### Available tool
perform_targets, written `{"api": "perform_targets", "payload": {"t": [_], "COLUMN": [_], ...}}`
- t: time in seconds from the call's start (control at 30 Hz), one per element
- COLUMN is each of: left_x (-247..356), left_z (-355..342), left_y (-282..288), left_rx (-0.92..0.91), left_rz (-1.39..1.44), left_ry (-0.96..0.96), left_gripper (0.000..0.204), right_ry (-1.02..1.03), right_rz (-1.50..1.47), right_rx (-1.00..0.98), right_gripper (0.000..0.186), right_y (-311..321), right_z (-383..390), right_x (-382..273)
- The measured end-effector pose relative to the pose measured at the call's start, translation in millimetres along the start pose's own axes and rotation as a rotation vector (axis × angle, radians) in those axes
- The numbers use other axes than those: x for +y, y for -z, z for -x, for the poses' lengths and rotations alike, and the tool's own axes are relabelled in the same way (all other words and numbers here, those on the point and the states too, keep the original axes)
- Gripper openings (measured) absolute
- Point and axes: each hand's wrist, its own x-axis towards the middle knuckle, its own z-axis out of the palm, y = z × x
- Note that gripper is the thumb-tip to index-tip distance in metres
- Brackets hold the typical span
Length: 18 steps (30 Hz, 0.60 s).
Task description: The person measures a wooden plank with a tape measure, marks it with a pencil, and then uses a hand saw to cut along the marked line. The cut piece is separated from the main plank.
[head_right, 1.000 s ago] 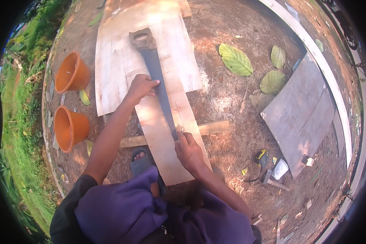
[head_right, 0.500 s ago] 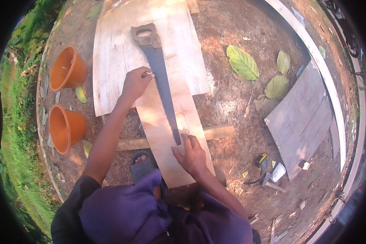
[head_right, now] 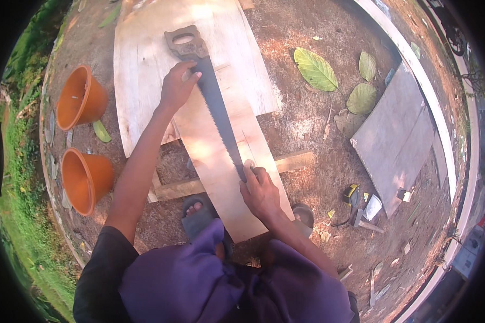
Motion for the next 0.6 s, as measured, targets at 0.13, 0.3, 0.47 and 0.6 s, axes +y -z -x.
{"api": "perform_targets", "payload": {"t": [0.13, 0.3, 0.47, 0.6], "left_x": [18, 21, 32, 36], "left_z": [-13, -12, -25, -34], "left_y": [-4, -1, 0, 3], "left_rx": [-0.289, -0.301, -0.370, -0.389], "left_rz": [-0.387, -0.589, -0.705, -0.720], "left_ry": [-0.047, 0.000, -0.012, -0.015], "left_gripper": [0.087, 0.112, 0.115, 0.115], "right_ry": [0.110, 0.166, 0.133, 0.063], "right_rz": [0.117, 0.073, -0.009, -0.081], "right_rx": [0.094, 0.171, 0.166, 0.164], "right_gripper": [0.049, 0.040, 0.037, 0.036], "right_y": [6, 7, 8, 8], "right_z": [3, -3, -3, -1], "right_x": [12, 21, 29, 31]}}
